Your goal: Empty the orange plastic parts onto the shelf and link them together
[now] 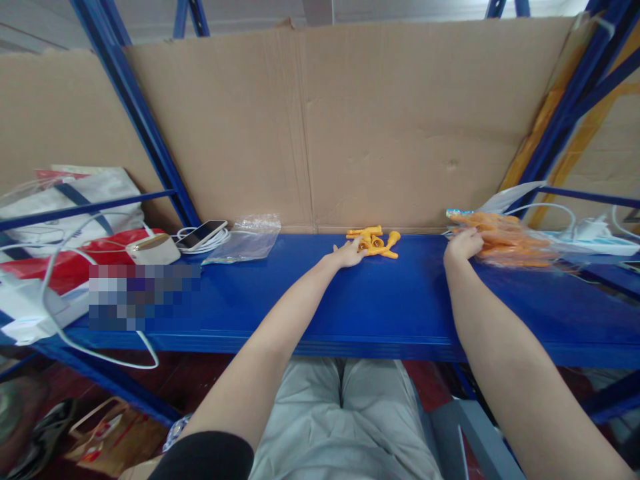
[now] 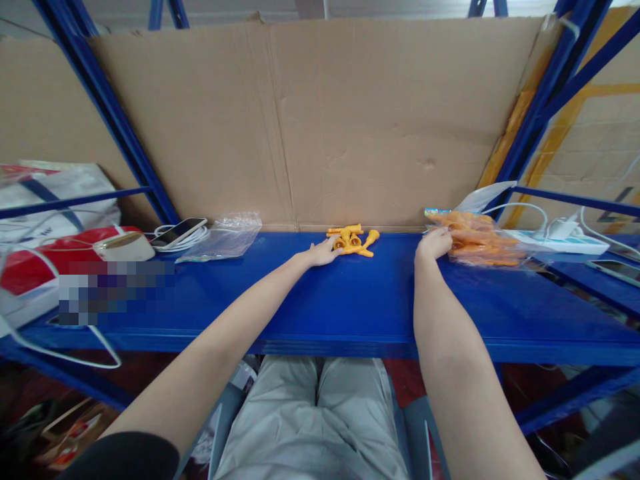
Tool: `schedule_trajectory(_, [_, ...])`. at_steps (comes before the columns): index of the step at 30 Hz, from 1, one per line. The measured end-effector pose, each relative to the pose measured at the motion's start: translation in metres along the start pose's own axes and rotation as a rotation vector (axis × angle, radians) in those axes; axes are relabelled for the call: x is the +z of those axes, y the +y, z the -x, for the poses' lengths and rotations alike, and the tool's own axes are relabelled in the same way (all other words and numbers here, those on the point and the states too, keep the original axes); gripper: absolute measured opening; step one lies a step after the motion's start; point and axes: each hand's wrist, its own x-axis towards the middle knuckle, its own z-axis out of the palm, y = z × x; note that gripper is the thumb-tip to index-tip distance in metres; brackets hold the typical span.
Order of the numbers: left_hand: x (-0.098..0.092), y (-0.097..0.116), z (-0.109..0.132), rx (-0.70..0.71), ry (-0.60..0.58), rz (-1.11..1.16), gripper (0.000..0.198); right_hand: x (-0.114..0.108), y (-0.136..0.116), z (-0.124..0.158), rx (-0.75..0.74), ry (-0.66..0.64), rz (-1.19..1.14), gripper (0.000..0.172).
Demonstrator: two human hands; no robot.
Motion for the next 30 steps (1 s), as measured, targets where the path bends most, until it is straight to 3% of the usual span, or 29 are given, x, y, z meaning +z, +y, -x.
schedule_trajectory(3, [-0.008,-0.006,0.004,-0.006,-0.002,-0.015,0.059,-0.001,-0.011,0.012,0.007,0.064,0.062,0.049])
schedule_trajectory(10, [-0.011,-0.04,0.019,0.007,0.104,0.031,0.056,0.002,-0.035,0.032,-0.218,-0.093,0.104,0.046])
schedule_trajectory(15, [-0.005,-0.061,0.023,-0.045,0.185,0.068,0.059,0.014,-0.052,0.045,-0.279,-0.232,-0.081,0.045])
schedule_trajectory(19, [-0.006,-0.068,0.021,-0.022,0.244,0.082,0.068,0.022,-0.071,0.071,-0.241,-0.484,-0.242,0.046])
schedule_trajectory(23, [-0.008,-0.07,0.023,-0.038,0.288,0.12,0.083,0.021,-0.088,0.102,-0.34,-0.885,-0.303,0.041])
schedule_trajectory(25, [-0.01,-0.072,0.025,-0.046,0.321,0.139,0.092,0.02,-0.093,0.115,-0.386,-1.025,-0.354,0.041])
schedule_trajectory(27, [-0.012,-0.075,0.026,-0.014,0.354,0.147,0.094,0.019,-0.095,0.123,-0.396,-1.118,-0.401,0.042])
schedule_trajectory(30, [-0.014,-0.079,0.025,0.096,0.372,0.147,0.081,0.02,-0.094,0.126,-0.35,-1.163,-0.447,0.044])
